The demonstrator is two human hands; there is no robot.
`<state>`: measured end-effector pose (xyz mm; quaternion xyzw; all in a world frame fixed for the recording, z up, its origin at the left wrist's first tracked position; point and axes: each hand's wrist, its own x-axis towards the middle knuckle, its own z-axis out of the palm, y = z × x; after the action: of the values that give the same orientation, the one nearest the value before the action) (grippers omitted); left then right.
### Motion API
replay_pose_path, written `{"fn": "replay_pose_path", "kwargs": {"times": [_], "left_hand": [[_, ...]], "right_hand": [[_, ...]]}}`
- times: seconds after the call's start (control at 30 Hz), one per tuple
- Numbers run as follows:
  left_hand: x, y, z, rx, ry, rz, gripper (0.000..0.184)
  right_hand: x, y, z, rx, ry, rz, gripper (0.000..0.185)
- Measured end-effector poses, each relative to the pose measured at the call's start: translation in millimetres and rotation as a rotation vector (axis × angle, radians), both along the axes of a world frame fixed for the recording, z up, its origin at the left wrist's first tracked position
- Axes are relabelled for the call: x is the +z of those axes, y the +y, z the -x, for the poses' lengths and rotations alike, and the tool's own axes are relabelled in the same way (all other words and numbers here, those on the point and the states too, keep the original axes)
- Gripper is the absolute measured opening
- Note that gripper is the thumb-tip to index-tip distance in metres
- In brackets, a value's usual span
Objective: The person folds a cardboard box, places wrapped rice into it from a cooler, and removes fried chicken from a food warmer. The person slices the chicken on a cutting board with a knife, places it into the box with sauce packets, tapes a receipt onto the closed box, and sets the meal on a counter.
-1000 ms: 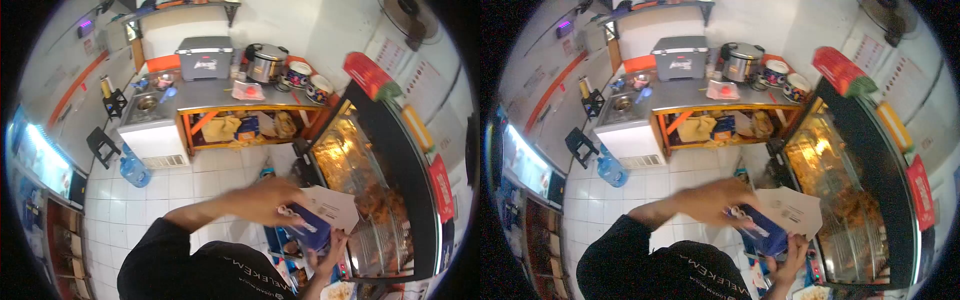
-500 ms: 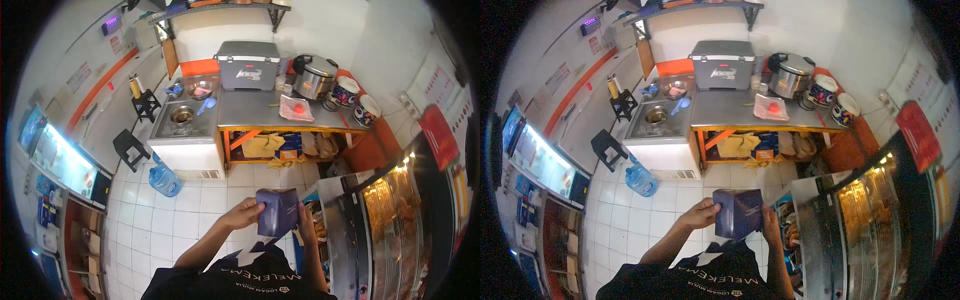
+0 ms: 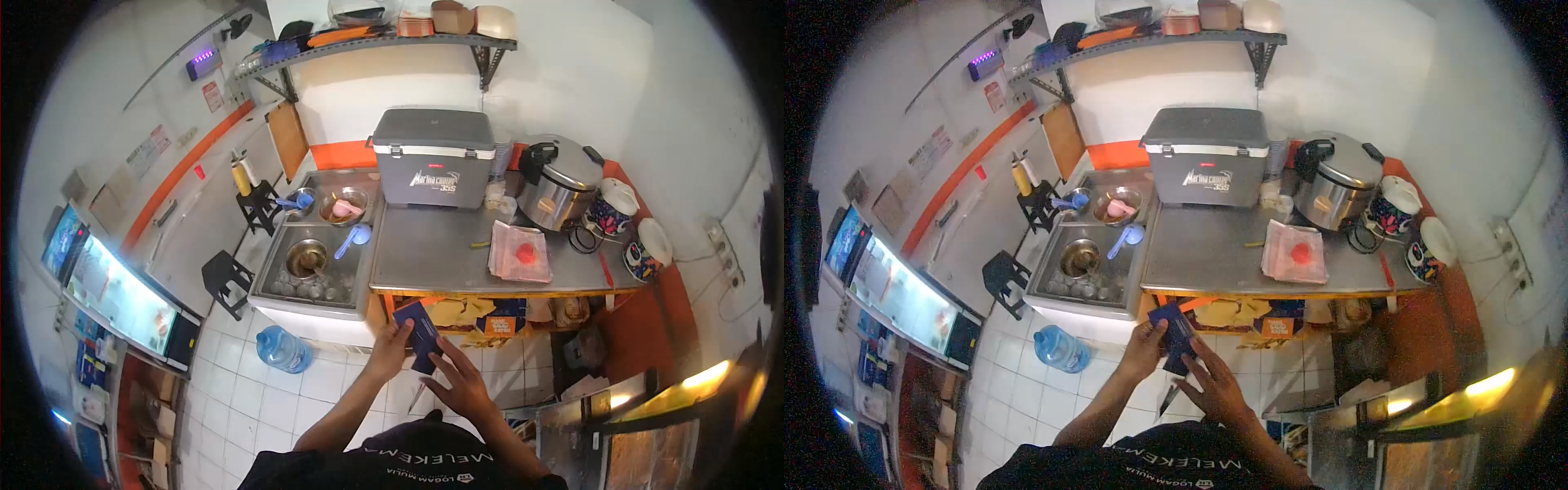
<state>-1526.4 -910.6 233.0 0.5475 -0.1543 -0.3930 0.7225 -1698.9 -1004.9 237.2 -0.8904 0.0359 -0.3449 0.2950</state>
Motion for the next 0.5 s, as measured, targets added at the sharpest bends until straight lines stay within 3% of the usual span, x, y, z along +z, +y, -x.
{"fn": "replay_pose_path", "kwargs": {"times": [0.1, 0.23, 0.33, 0.4, 0.47, 0.5], "left_hand": [[-4.5, -31.0, -29.8, 0.144, -0.236, -0.068, 0.028], [-6.4, -82.7, -61.1, 0.252, -0.351, -0.113, 0.03], [-0.6, -122.8, -88.1, 0.201, -0.47, -0.166, 0.03], [-21.7, -160.8, -98.6, 0.203, -0.367, 0.131, 0.032], [-45.0, -189.9, -122.2, 0.149, -0.87, -0.027, 0.033], [-35.0, -203.6, -134.5, 0.061, -0.831, -0.122, 0.033]], "right_hand": [[-6.6, -38.3, -47.9, 0.016, -0.002, -0.021, 0.058], [-6.9, -92.5, -96.3, 0.069, 0.046, -0.005, 0.046], [-13.7, -135.9, -130.2, 0.059, 0.063, 0.0, 0.044], [-35.9, -165.7, -159.1, 0.025, -0.02, -0.033, 0.042], [-42.7, -181.7, -187.4, -0.136, -0.006, -0.154, 0.038], [-47.2, -189.4, -199.5, -0.222, -0.005, -0.216, 0.036]]}}
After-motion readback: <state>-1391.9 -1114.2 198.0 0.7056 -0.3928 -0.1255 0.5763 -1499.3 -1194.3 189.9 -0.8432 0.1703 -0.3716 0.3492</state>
